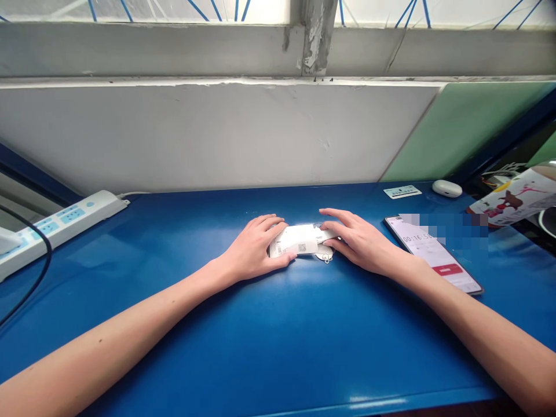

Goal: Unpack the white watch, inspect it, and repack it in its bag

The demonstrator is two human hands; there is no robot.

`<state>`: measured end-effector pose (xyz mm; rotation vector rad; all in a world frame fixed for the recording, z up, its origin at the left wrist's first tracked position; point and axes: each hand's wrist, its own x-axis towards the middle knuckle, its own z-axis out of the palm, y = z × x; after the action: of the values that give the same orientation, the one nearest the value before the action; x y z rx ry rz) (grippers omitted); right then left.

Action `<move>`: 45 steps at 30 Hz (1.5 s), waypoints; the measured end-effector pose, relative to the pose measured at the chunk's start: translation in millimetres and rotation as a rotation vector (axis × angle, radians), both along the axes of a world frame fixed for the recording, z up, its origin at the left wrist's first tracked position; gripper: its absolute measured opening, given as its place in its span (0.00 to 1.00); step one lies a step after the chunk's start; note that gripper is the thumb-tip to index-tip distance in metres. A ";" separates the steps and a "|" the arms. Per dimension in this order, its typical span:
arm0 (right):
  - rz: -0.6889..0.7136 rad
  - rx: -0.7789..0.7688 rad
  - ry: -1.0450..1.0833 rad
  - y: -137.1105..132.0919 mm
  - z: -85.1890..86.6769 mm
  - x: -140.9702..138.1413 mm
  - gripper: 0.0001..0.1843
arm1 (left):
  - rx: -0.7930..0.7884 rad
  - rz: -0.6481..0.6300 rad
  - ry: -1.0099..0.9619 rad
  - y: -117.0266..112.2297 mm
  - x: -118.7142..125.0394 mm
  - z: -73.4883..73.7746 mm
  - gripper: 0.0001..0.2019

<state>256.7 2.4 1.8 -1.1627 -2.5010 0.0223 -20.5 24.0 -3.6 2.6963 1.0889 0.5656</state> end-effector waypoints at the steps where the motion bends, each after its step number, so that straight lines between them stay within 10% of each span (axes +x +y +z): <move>1: -0.002 0.005 -0.011 1.0 1.0 1.9 0.12 | -0.008 0.002 -0.002 -0.1 0.1 0.4 0.28; 36: -0.047 0.156 0.219 10.4 15.8 21.7 0.17 | -0.075 -0.052 0.099 5.0 -3.4 8.7 0.32; 45: 0.038 0.177 0.265 -0.7 16.1 3.5 0.13 | -0.068 -0.094 -0.142 -3.8 2.9 26.8 0.29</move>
<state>260.2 1.7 17.9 -0.9717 -2.2419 -0.0322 -17.6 20.2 23.1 2.5879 0.9233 0.6795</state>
